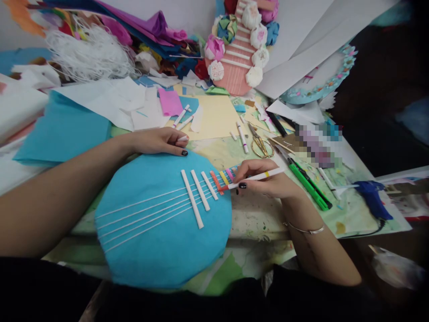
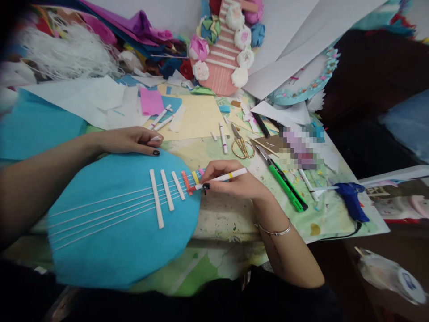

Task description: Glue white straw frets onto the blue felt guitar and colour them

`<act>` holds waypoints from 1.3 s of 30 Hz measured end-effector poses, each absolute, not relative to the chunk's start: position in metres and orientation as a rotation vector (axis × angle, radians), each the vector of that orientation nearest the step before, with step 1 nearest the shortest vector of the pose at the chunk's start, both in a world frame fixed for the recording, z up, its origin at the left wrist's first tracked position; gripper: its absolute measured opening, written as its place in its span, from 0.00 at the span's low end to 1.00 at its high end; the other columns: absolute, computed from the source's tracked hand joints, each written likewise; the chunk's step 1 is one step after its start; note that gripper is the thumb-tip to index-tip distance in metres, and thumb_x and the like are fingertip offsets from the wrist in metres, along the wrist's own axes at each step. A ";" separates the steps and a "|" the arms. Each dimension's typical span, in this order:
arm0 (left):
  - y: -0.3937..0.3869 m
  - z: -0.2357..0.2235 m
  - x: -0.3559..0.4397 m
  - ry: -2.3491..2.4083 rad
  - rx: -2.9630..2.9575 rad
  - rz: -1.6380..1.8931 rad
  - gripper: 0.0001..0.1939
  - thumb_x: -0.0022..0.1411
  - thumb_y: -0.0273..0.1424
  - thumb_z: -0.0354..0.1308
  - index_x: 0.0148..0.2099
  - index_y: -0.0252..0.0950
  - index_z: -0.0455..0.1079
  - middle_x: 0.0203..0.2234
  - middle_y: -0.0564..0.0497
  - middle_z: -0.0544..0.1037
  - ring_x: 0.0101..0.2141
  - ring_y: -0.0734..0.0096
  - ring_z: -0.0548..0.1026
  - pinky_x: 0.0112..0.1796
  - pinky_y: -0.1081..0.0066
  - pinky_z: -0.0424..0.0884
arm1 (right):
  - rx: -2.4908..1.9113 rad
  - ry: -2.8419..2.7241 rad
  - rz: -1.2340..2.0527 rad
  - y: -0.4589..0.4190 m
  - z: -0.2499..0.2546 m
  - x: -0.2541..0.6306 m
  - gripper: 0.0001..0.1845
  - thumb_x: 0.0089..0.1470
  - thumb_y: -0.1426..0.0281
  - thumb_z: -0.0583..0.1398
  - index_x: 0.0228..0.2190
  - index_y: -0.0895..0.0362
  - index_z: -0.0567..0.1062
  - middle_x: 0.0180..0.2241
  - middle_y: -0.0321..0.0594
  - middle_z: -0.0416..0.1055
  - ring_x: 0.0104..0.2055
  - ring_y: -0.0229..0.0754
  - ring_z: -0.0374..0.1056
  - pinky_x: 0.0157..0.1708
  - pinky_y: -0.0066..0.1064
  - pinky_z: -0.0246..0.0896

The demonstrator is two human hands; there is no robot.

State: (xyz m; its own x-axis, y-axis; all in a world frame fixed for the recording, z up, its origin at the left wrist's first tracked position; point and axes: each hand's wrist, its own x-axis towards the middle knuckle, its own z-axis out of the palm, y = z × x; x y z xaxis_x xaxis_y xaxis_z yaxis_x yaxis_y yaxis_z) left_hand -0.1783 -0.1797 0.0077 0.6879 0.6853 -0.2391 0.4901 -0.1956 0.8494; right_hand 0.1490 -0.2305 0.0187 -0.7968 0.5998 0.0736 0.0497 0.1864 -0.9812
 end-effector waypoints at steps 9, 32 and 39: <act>-0.180 0.009 -0.177 0.930 1.861 0.235 0.18 0.57 0.36 0.58 0.29 0.40 0.49 0.23 0.59 0.51 0.23 0.78 0.52 0.25 0.75 0.54 | -0.601 -2.039 1.609 -0.230 0.020 0.149 0.04 0.55 0.73 0.64 0.34 0.62 0.77 0.30 0.39 0.76 0.29 0.33 0.73 0.28 0.22 0.67; -0.186 0.013 -0.169 1.108 1.530 0.377 0.20 0.44 0.31 0.69 0.22 0.38 0.56 0.20 0.58 0.56 0.21 0.77 0.54 0.22 0.76 0.54 | -0.574 -1.998 1.711 -0.226 0.022 0.153 0.03 0.54 0.72 0.64 0.32 0.60 0.77 0.26 0.38 0.76 0.27 0.34 0.72 0.27 0.24 0.66; -0.182 -0.006 -0.184 1.107 1.496 0.418 0.18 0.49 0.31 0.68 0.23 0.37 0.59 0.20 0.59 0.58 0.21 0.79 0.56 0.19 0.82 0.57 | -0.617 -1.906 1.788 -0.227 0.023 0.150 0.06 0.51 0.71 0.64 0.32 0.62 0.76 0.25 0.37 0.76 0.26 0.34 0.72 0.26 0.23 0.65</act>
State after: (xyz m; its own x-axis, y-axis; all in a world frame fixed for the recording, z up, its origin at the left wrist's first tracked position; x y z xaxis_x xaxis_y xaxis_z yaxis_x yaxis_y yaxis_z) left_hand -0.1839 -0.1821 -0.0063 0.4884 0.8122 -0.3191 0.3989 0.1174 0.9094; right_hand 0.1498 -0.2266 0.0230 -0.7974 0.6030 0.0220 0.0164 0.0580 -0.9982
